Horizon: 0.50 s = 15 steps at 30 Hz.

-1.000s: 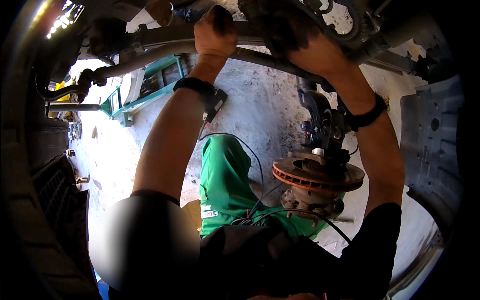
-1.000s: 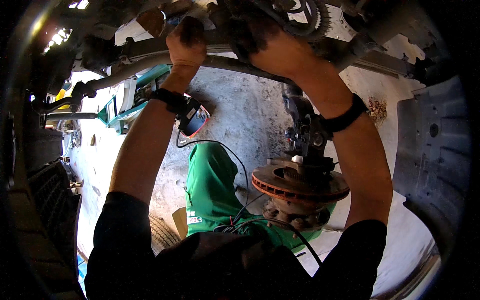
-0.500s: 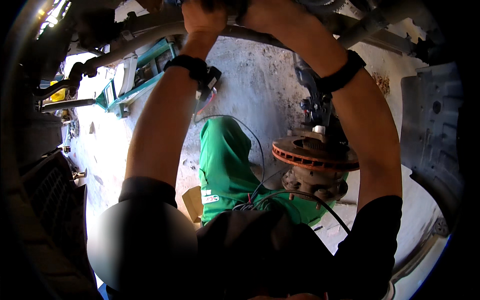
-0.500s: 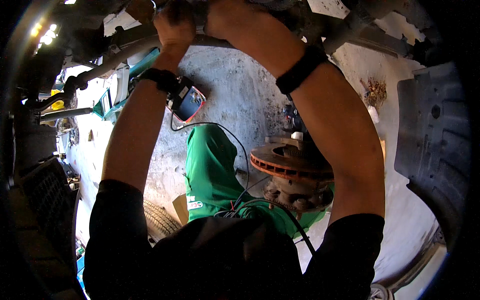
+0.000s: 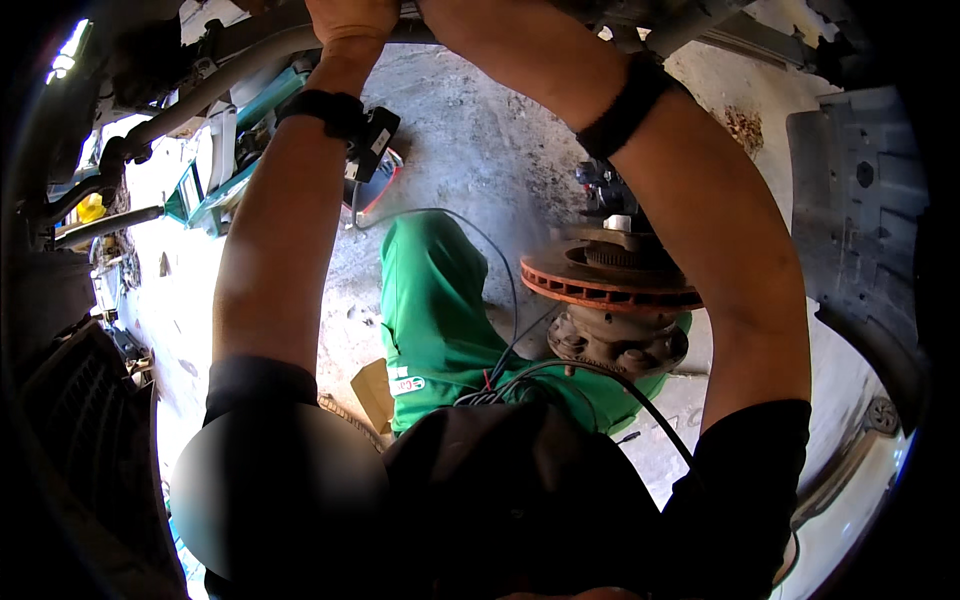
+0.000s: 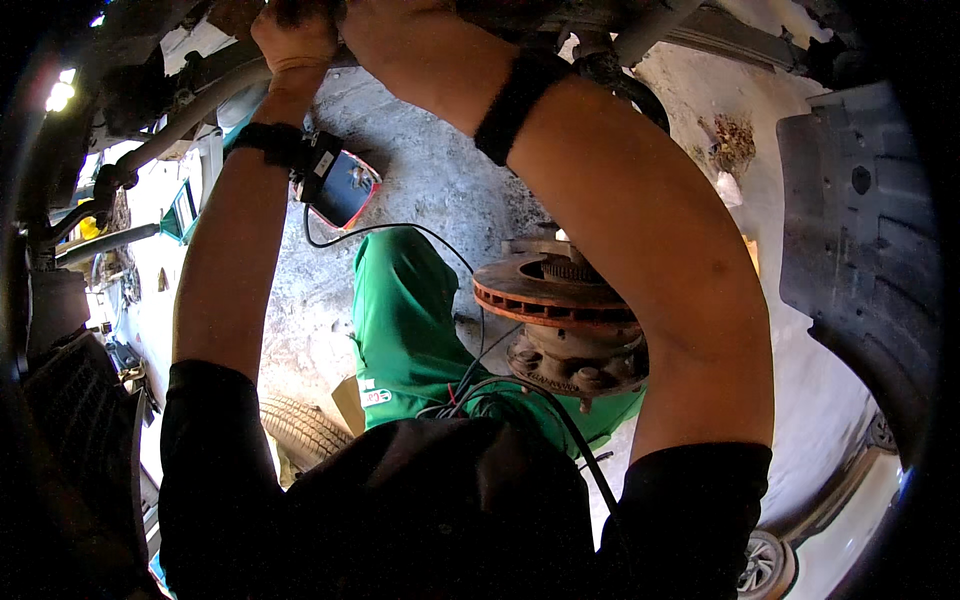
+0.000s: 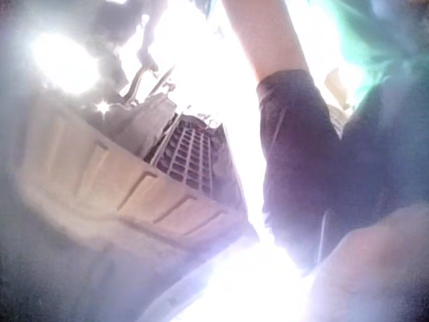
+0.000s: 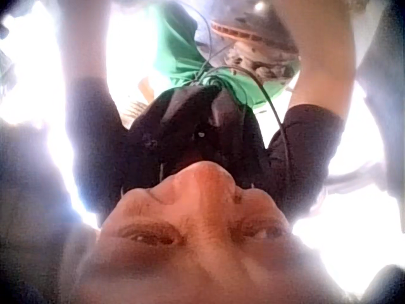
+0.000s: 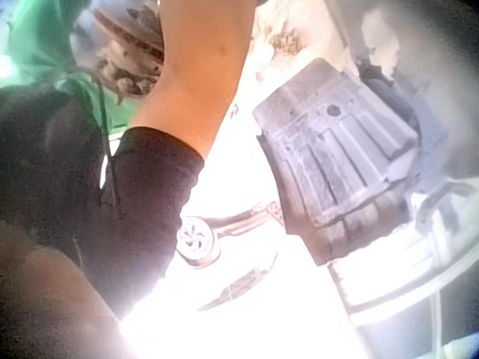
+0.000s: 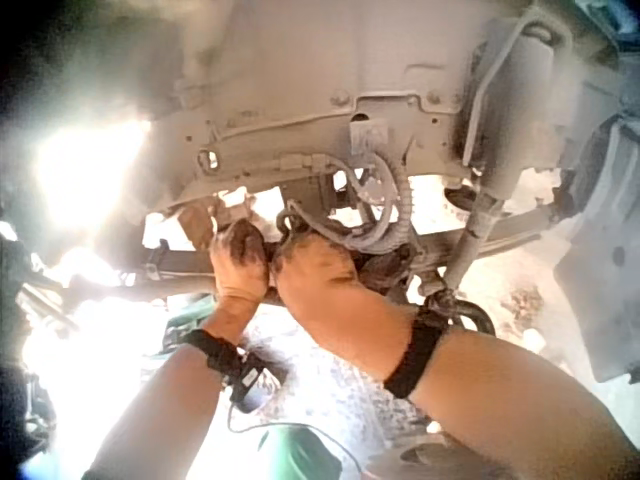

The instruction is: The person works on a car's wheel hub assembly by hand, positioning and securing a brake caliper onto the rotor and brake bracket.

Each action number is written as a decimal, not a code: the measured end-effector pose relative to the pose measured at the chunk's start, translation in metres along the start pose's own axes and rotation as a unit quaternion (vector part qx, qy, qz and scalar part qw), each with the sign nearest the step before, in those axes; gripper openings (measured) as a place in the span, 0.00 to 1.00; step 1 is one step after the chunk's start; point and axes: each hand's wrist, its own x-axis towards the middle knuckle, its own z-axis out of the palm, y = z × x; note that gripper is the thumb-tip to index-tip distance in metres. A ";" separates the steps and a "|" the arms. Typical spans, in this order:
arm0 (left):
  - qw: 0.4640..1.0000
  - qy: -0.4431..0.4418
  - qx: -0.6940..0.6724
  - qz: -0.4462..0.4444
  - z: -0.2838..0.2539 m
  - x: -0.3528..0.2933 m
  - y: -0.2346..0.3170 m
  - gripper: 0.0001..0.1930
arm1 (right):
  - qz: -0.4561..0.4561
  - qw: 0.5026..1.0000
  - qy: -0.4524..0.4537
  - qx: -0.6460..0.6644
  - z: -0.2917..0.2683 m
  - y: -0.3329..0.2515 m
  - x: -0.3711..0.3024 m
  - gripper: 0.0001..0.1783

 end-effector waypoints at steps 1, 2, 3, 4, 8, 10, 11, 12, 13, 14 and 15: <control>1.000 0.000 -0.001 0.000 0.001 0.001 0.000 0.12 | 0.001 1.000 -0.001 -0.001 0.006 0.001 0.004 0.13; 0.998 -0.012 0.031 0.058 0.002 0.001 -0.003 0.12 | -0.016 0.998 -0.031 0.060 0.007 0.003 0.009 0.13; 0.991 -0.025 0.063 0.116 0.003 -0.001 -0.005 0.12 | -0.033 0.990 -0.062 0.122 0.008 0.004 0.010 0.14; 0.991 -0.027 0.063 0.115 0.004 -0.003 -0.006 0.12 | -0.033 0.990 -0.064 0.123 0.011 0.009 0.004 0.14; 0.999 0.001 -0.028 -0.040 0.003 -0.003 0.004 0.10 | -0.094 0.985 -0.016 0.146 -0.016 0.027 -0.009 0.15; 0.999 0.010 -0.024 -0.046 0.014 -0.006 0.011 0.10 | -0.009 0.963 -0.068 0.260 -0.008 0.038 -0.014 0.16; 0.999 0.008 -0.016 -0.048 0.010 -0.005 0.005 0.10 | -0.014 0.961 -0.068 0.266 -0.015 0.037 -0.012 0.16; 0.999 0.007 0.039 0.034 0.007 -0.005 0.000 0.10 | -0.007 0.962 -0.085 0.260 -0.021 0.037 -0.011 0.16; 0.989 0.004 0.094 0.116 0.004 -0.005 -0.005 0.10 | 0.000 0.962 -0.102 0.253 -0.023 0.034 -0.011 0.17; 0.994 0.014 0.085 0.071 0.004 -0.006 -0.007 0.09 | -0.010 0.974 -0.068 0.215 -0.018 0.029 -0.011 0.17; 0.993 0.011 0.095 0.069 0.002 -0.008 -0.010 0.09 | -0.016 0.973 -0.066 0.223 -0.017 0.025 -0.010 0.17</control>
